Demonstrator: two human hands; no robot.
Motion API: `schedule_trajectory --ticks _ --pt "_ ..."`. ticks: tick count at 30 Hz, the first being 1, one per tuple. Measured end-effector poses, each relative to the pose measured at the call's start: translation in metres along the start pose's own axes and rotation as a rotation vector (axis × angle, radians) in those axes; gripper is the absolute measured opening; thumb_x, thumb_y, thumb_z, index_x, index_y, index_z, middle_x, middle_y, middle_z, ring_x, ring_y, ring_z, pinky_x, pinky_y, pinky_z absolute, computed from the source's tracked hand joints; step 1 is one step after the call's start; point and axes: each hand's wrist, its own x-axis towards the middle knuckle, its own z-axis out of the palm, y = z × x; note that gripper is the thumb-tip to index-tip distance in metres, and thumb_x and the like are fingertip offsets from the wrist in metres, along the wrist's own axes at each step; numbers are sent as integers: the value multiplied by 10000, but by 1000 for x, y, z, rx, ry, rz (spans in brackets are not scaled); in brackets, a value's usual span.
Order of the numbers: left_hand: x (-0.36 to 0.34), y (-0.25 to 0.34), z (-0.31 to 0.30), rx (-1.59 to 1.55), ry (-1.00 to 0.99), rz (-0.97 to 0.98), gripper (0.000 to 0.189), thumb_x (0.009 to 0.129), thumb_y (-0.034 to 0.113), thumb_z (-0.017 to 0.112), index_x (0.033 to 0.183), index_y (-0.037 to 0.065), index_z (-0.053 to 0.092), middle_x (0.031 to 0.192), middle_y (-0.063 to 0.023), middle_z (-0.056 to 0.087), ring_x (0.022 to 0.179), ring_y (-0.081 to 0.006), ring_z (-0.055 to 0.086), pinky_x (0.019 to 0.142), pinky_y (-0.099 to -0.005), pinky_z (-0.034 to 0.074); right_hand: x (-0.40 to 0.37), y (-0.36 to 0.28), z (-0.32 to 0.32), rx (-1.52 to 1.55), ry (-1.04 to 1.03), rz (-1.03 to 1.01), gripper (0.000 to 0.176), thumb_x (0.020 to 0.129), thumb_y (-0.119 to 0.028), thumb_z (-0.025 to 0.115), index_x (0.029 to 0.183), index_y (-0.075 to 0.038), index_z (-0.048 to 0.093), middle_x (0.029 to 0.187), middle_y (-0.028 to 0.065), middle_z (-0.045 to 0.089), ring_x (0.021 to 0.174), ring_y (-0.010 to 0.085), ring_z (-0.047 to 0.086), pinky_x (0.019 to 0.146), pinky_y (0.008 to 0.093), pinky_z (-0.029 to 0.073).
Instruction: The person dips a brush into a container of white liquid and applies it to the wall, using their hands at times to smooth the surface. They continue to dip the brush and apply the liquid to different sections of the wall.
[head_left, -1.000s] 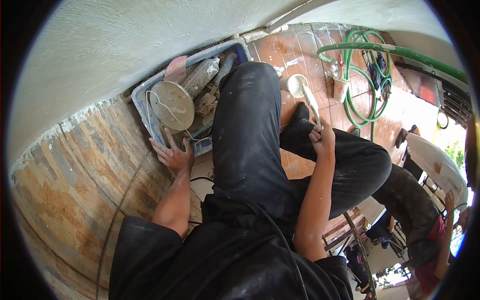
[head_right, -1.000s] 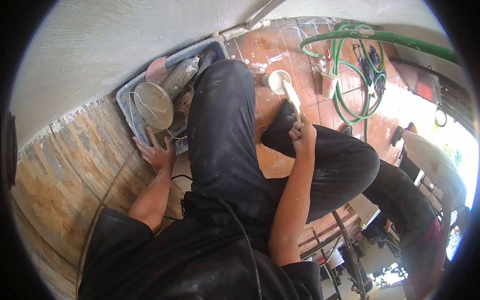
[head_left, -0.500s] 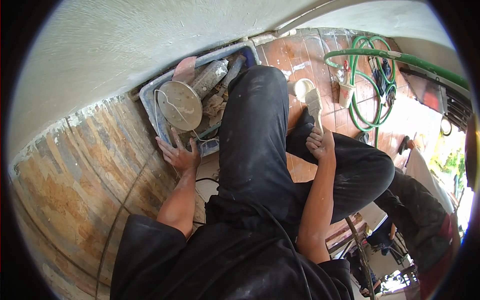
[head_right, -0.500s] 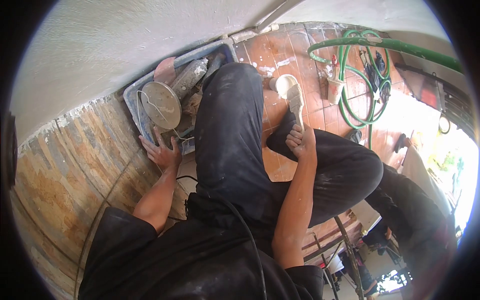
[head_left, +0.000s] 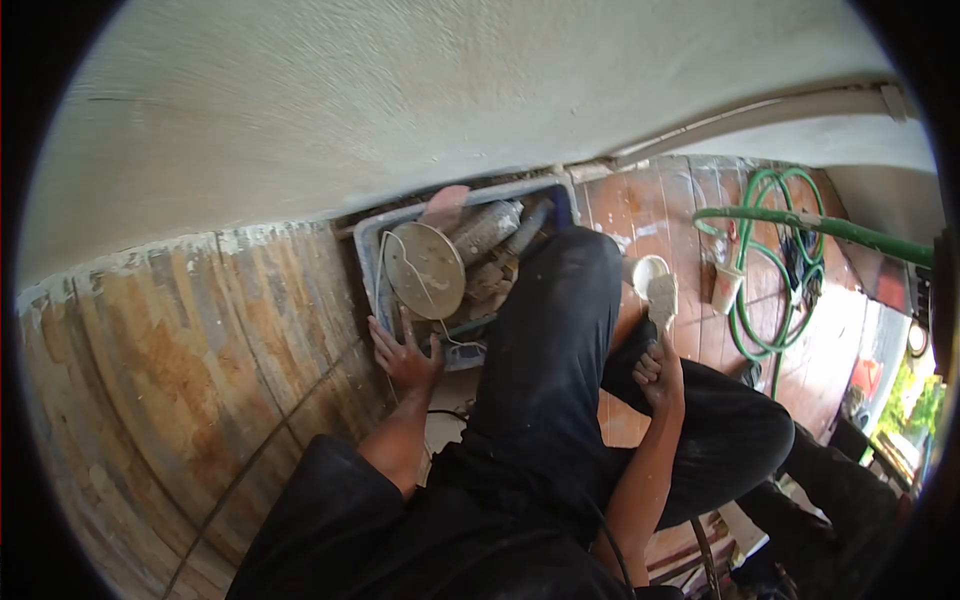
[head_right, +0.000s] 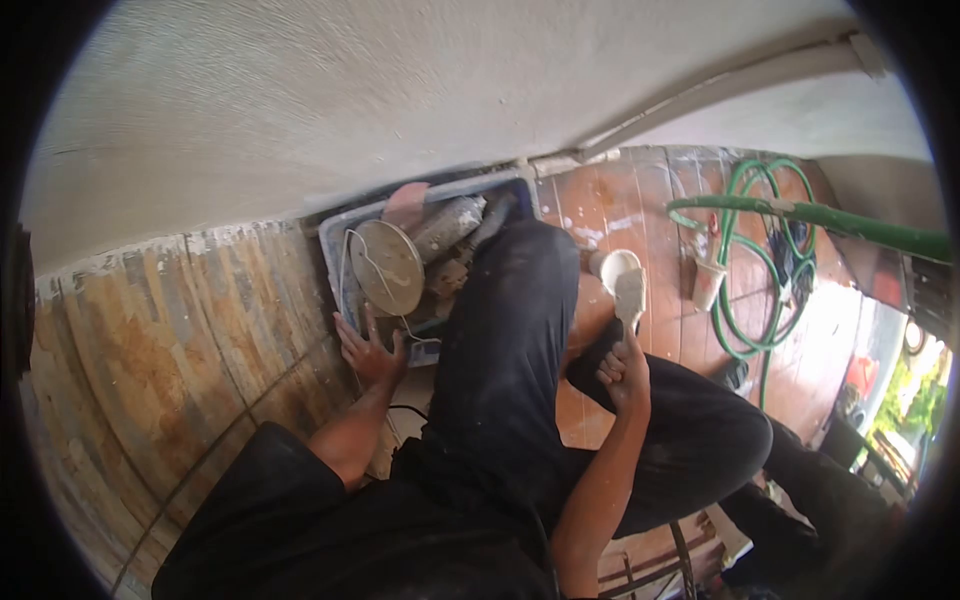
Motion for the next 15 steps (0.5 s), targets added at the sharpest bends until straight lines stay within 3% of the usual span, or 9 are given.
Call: schedule_trajectory --ticks 2,6,10,15 --pt "1 0 0 -62 -7 9 746 745 402 607 1412 184 352 1463 -310 136 1347 -425 195 993 -524 273 2 4 1 -99 62 -110 444 956 -388 439 581 -196 300 468 -55 235 377 74 242 394 242 233" --pt "-2 -1 -3 -73 20 14 744 741 388 617 1405 174 360 1461 -314 135 1345 -428 195 996 -521 269 9 8 3 -266 135 -114 350 955 -326 433 649 -170 365 482 -46 272 390 95 265 423 271 274" --pt "3 3 -5 -77 6 9 739 743 386 618 1399 161 365 1460 -316 132 1344 -429 192 1005 -519 260 12 14 17 -410 230 -247 322 962 -338 425 715 -131 410 526 -30 300 426 103 332 444 274 321" --pt "2 3 -5 -84 11 -3 735 753 392 606 1406 166 354 1459 -317 134 1346 -428 188 1013 -514 250 23 21 18 -426 287 -337 363 957 -336 457 668 -123 400 541 -20 360 445 107 409 412 267 366"
